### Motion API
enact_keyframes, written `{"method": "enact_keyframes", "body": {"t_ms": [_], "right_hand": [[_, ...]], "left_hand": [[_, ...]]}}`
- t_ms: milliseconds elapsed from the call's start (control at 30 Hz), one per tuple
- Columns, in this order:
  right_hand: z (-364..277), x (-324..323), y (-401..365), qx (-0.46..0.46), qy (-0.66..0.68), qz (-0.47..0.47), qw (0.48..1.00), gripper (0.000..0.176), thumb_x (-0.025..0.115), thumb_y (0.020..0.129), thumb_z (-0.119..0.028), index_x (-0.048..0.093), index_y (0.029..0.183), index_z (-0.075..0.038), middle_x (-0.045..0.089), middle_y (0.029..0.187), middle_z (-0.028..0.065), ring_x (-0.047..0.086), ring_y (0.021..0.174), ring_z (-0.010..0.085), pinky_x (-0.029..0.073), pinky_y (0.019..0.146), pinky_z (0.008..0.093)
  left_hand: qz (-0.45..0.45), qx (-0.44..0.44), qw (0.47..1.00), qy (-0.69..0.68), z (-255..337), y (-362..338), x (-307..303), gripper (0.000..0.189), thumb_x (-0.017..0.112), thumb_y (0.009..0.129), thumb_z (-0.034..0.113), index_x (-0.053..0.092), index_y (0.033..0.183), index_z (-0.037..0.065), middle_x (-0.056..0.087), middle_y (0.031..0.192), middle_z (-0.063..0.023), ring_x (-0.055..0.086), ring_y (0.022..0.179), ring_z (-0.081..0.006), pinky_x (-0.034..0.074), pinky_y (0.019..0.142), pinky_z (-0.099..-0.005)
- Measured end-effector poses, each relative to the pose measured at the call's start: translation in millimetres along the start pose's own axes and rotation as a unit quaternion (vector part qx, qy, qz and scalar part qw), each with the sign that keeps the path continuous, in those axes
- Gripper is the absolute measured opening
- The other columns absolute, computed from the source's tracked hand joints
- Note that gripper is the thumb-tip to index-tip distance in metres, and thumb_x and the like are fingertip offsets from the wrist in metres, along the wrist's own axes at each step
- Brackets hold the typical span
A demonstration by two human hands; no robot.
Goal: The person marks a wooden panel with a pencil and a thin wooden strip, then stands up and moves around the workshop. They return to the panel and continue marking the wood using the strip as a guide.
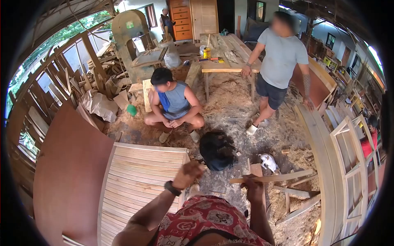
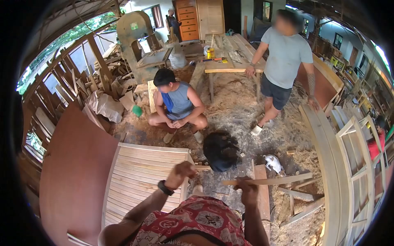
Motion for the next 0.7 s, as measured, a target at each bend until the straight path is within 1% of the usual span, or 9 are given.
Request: {"method": "enact_keyframes", "body": {"t_ms": [67,100,200,267,300,367,467,567,700], "right_hand": [[0,30,-8,0.020,0.023,-0.028,0.999,0.018,0.068,0.093,-0.012,0.074,0.089,0.004,0.071,0.078,0.0119,0.069,0.070,0.0192,0.055,0.066,0.0308],[4,40,-12,0.052,0.048,-0.047,0.996,0.019,0.068,0.094,-0.013,0.075,0.091,0.005,0.072,0.079,0.0125,0.070,0.072,0.0199,0.055,0.068,0.0309],[3,55,-21,0.007,0.026,-0.095,0.995,0.016,0.068,0.095,-0.011,0.074,0.093,0.004,0.070,0.081,0.0138,0.070,0.072,0.0213,0.056,0.066,0.0327],[18,57,-26,0.084,0.061,-0.114,0.988,0.015,0.066,0.096,-0.009,0.075,0.092,0.003,0.070,0.081,0.0139,0.070,0.072,0.0225,0.056,0.066,0.0329],[17,56,-29,0.083,0.061,-0.111,0.988,0.015,0.066,0.096,-0.009,0.075,0.092,0.003,0.070,0.081,0.0139,0.070,0.072,0.0225,0.056,0.066,0.0329],[4,58,-34,0.011,-0.037,-0.124,0.991,0.017,0.068,0.095,-0.012,0.076,0.094,0.004,0.074,0.086,0.0121,0.071,0.074,0.0197,0.056,0.070,0.0303],[2,61,-38,-0.019,-0.088,-0.127,0.988,0.017,0.069,0.096,-0.012,0.076,0.093,0.004,0.073,0.084,0.0129,0.071,0.073,0.0198,0.056,0.068,0.0303],[4,59,-35,-0.005,-0.078,-0.104,0.991,0.017,0.068,0.096,-0.012,0.075,0.092,0.004,0.072,0.082,0.0129,0.071,0.073,0.0196,0.056,0.068,0.0303],[-7,37,-30,-0.092,-0.147,-0.047,0.984,0.016,0.069,0.094,-0.009,0.073,0.086,0.005,0.071,0.080,0.0110,0.068,0.072,0.0173,0.054,0.068,0.0293]], "left_hand": [[-0.127,-0.013,0.989,-0.079,-22,-2,51,0.041,0.071,0.099,0.011,0.055,0.134,0.000,0.070,0.106,-0.0098,0.069,0.102,-0.0192,0.057,0.087,-0.0338],[-0.118,-0.032,0.985,0.118,-15,-6,69,0.039,0.071,0.100,0.014,0.058,0.134,0.000,0.072,0.098,-0.0078,0.070,0.092,-0.0185,0.057,0.083,-0.0327],[-0.125,-0.005,0.968,0.219,-4,-13,95,0.029,0.069,0.102,0.025,0.067,0.119,0.001,0.072,0.083,-0.0066,0.068,0.076,-0.0168,0.055,0.072,-0.0336],[-0.163,-0.047,0.944,0.284,-13,-15,99,0.036,0.067,0.103,0.036,0.071,0.103,0.001,0.068,0.069,-0.0111,0.065,0.062,-0.0195,0.052,0.063,-0.0380],[-0.165,-0.046,0.943,0.284,-12,-17,101,0.036,0.067,0.103,0.036,0.071,0.103,0.001,0.068,0.069,-0.0111,0.065,0.062,-0.0195,0.052,0.063,-0.0380],[-0.155,-0.014,0.932,0.327,-7,-21,102,0.040,0.062,0.104,0.042,0.067,0.102,0.003,0.068,0.079,-0.0230,0.071,0.078,-0.0402,0.051,0.068,-0.0481],[-0.158,0.017,0.919,0.360,-6,-23,103,0.035,0.063,0.103,0.038,0.066,0.102,0.003,0.067,0.081,-0.0250,0.066,0.083,-0.0472,0.050,0.070,-0.0526],[-0.171,0.146,0.902,0.369,2,-24,110,0.028,0.066,0.101,0.031,0.065,0.101,0.003,0.067,0.079,-0.0238,0.066,0.081,-0.0468,0.049,0.069,-0.0541],[-0.158,0.151,0.900,0.377,1,-26,102,0.022,0.067,0.099,0.025,0.064,0.100,0.003,0.066,0.078,-0.0226,0.066,0.078,-0.0464,0.049,0.067,-0.0544]]}}
Point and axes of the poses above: each hand's wrist, its own y-axis towards the middle knuckle, its own x-axis out of the palm, z = x × y, the point moved 8 cm from there along y, towards the middle knuckle
